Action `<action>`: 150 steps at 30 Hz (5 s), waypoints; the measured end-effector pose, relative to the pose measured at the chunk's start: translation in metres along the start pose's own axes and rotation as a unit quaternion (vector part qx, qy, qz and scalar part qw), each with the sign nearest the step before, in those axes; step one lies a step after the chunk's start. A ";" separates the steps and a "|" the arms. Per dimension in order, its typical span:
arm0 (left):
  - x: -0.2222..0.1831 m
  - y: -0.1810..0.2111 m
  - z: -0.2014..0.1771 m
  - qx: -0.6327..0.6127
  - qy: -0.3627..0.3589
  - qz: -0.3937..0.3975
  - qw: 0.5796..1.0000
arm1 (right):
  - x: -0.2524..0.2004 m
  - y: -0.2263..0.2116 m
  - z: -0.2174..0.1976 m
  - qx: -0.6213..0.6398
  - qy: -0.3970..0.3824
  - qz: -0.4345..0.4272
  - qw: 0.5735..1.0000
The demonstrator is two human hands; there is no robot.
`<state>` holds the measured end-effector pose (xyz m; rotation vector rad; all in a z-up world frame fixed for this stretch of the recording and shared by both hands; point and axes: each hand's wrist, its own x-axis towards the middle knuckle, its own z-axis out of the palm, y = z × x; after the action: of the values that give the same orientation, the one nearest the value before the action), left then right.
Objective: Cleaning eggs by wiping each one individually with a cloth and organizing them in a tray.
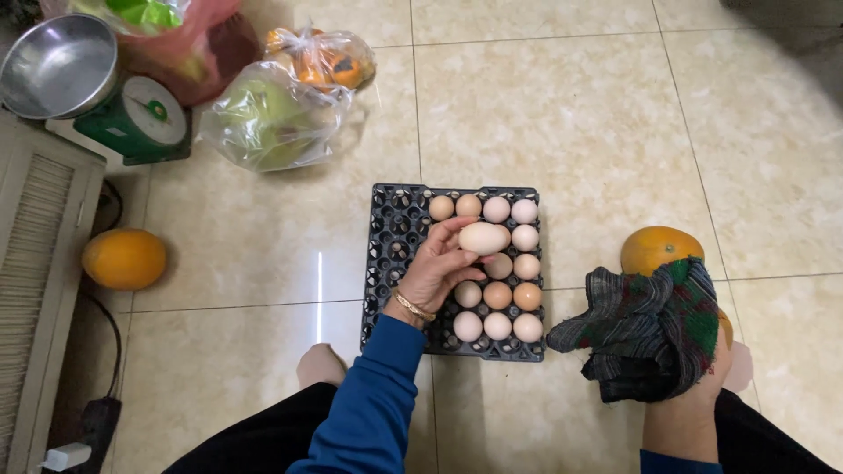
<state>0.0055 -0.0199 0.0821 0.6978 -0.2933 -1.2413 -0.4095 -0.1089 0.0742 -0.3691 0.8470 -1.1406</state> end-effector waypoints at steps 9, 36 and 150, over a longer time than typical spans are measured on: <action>0.017 -0.035 -0.037 0.034 0.064 0.070 0.995 | -0.003 -0.003 0.002 -0.006 -0.011 0.014 1.000; 0.015 -0.076 -0.040 0.820 0.166 0.208 0.507 | -0.027 -0.013 -0.016 -0.024 0.014 0.040 0.999; -0.068 -0.069 0.126 -0.070 0.062 -0.231 0.969 | -0.063 0.045 0.165 -0.309 -0.101 -0.144 0.935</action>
<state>-0.1396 -0.0079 0.1461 0.7413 0.0674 -1.6345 -0.2666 -0.0594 0.1764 -1.1449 0.9788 -1.0567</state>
